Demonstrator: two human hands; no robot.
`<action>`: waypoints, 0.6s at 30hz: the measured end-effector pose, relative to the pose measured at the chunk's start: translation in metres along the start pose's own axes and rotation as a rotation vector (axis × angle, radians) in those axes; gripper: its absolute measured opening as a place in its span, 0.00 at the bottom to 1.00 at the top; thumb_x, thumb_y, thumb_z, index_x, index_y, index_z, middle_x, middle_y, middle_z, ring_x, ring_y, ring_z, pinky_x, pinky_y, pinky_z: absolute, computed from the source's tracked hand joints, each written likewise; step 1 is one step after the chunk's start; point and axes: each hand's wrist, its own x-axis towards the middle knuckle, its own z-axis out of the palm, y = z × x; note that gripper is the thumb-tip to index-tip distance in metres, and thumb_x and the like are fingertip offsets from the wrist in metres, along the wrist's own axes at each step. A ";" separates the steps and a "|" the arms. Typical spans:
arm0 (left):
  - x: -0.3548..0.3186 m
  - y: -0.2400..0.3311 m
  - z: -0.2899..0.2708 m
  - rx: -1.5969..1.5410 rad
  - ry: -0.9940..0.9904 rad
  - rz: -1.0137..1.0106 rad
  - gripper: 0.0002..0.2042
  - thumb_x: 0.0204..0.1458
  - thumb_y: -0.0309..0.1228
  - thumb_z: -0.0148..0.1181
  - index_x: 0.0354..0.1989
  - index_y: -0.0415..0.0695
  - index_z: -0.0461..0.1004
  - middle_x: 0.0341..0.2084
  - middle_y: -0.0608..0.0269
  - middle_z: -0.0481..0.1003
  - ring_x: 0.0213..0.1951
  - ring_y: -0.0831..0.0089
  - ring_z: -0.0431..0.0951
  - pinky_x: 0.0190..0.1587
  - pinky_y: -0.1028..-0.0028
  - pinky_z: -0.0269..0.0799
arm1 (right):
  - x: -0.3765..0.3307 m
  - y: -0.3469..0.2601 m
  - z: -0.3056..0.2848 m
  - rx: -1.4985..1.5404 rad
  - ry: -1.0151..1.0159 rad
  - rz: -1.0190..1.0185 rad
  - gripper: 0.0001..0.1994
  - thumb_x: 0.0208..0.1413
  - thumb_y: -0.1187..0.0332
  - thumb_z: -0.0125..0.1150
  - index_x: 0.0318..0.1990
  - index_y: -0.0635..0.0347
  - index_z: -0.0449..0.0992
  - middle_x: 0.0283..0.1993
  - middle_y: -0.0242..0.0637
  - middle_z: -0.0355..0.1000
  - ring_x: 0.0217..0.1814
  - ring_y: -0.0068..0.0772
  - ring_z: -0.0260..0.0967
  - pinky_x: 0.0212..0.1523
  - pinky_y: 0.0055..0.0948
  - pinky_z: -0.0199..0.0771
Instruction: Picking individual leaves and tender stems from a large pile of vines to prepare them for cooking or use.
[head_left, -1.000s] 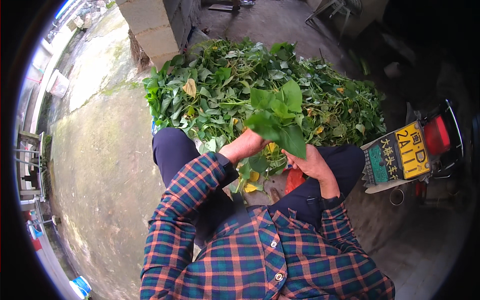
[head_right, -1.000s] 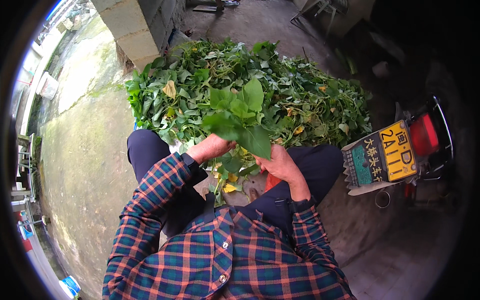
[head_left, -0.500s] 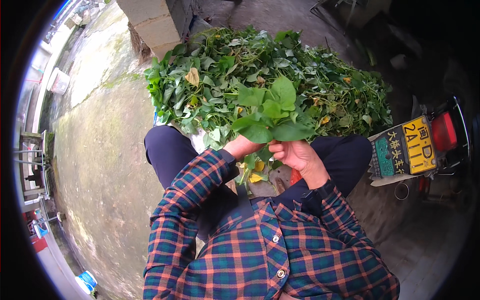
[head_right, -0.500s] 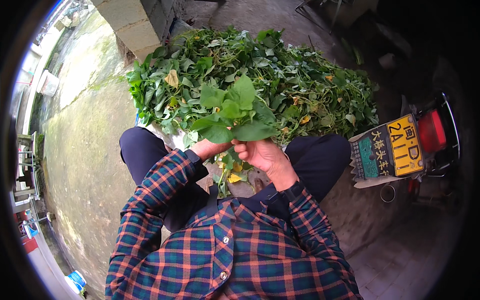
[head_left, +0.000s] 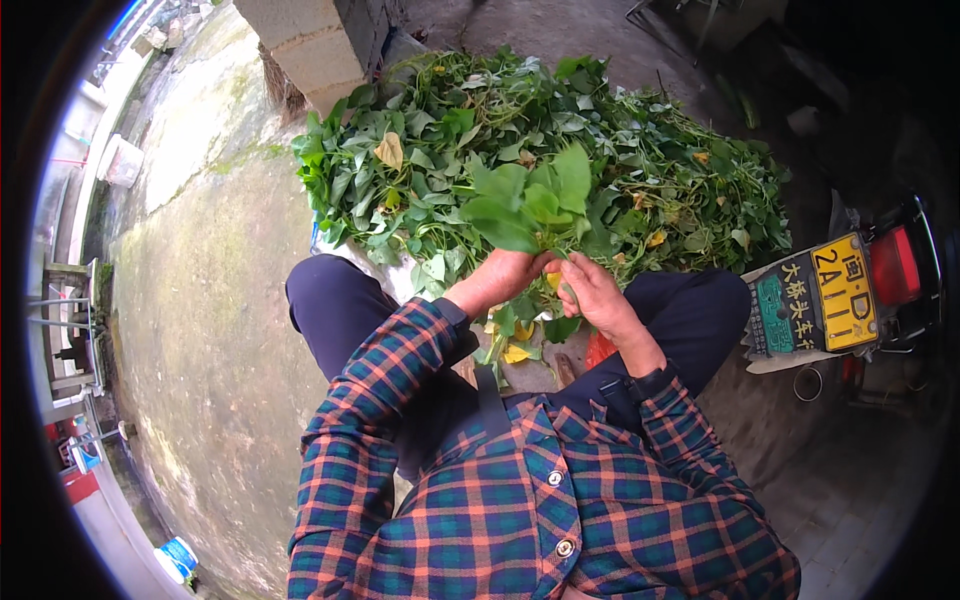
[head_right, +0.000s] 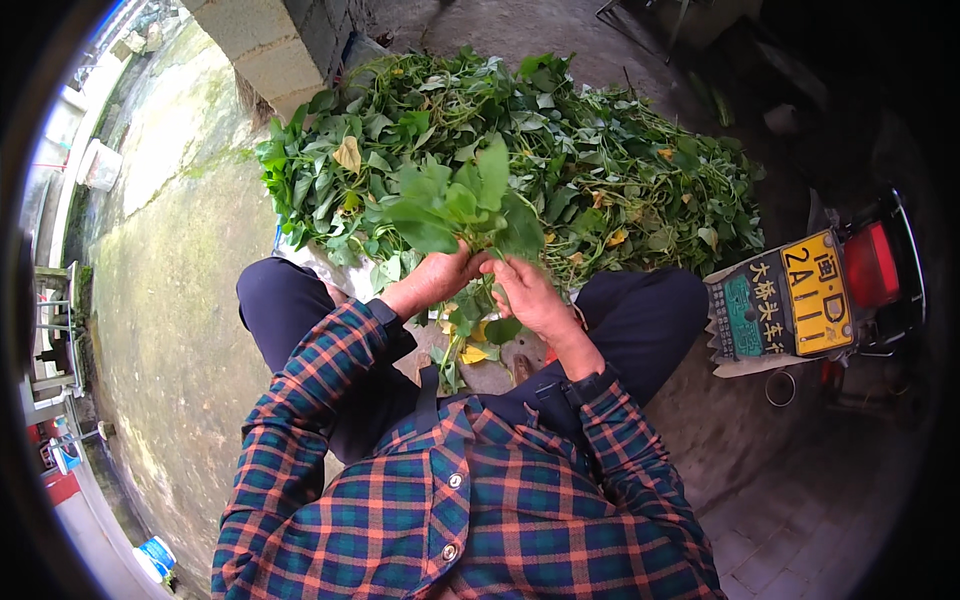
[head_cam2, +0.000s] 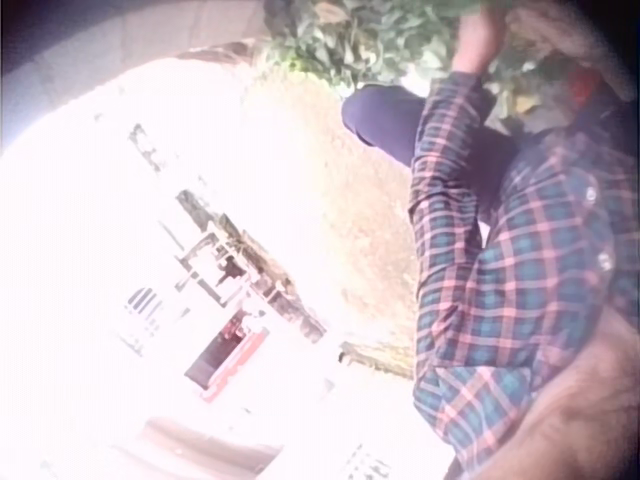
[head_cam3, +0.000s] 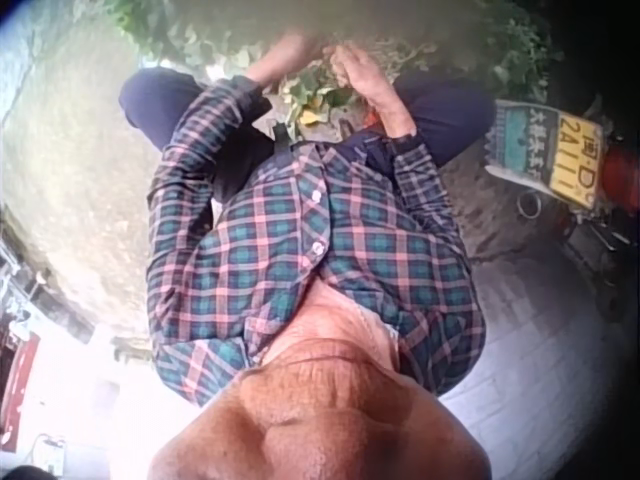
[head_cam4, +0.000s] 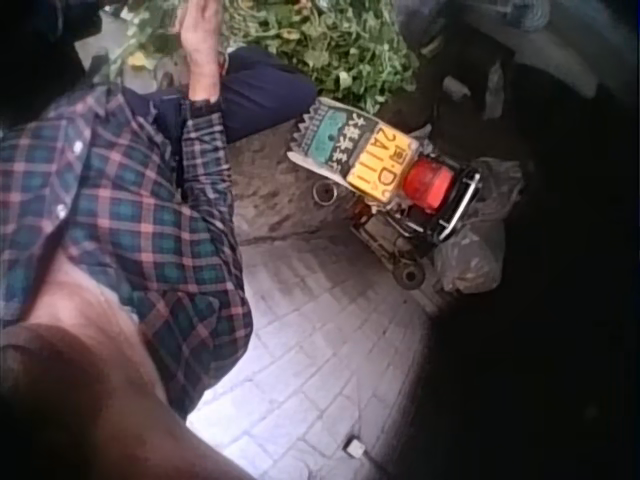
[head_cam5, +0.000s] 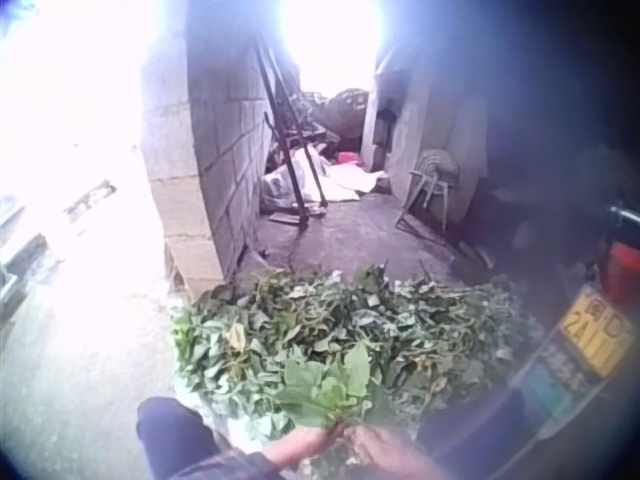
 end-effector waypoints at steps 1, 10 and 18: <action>-0.001 -0.001 -0.002 0.061 0.003 0.097 0.10 0.55 0.30 0.53 0.43 0.39 0.71 0.31 0.51 0.74 0.34 0.52 0.74 0.37 0.63 0.70 | 0.000 -0.001 0.000 -0.199 0.044 -0.022 0.14 0.64 0.61 0.42 0.41 0.62 0.70 0.27 0.32 0.70 0.29 0.27 0.68 0.32 0.26 0.69; -0.002 -0.019 0.007 0.238 -0.048 0.297 0.14 0.50 0.24 0.53 0.46 0.38 0.67 0.40 0.48 0.70 0.42 0.52 0.71 0.44 0.61 0.68 | 0.010 0.017 -0.008 -0.729 0.160 -0.143 0.09 0.51 0.67 0.50 0.28 0.66 0.70 0.22 0.50 0.68 0.28 0.53 0.69 0.29 0.44 0.67; 0.004 -0.011 -0.004 0.034 -0.046 -0.080 0.07 0.51 0.26 0.53 0.35 0.35 0.69 0.25 0.43 0.72 0.31 0.43 0.72 0.34 0.56 0.69 | 0.003 -0.003 -0.001 -0.639 0.662 -0.532 0.10 0.57 0.66 0.51 0.30 0.63 0.72 0.20 0.40 0.69 0.18 0.40 0.65 0.22 0.32 0.65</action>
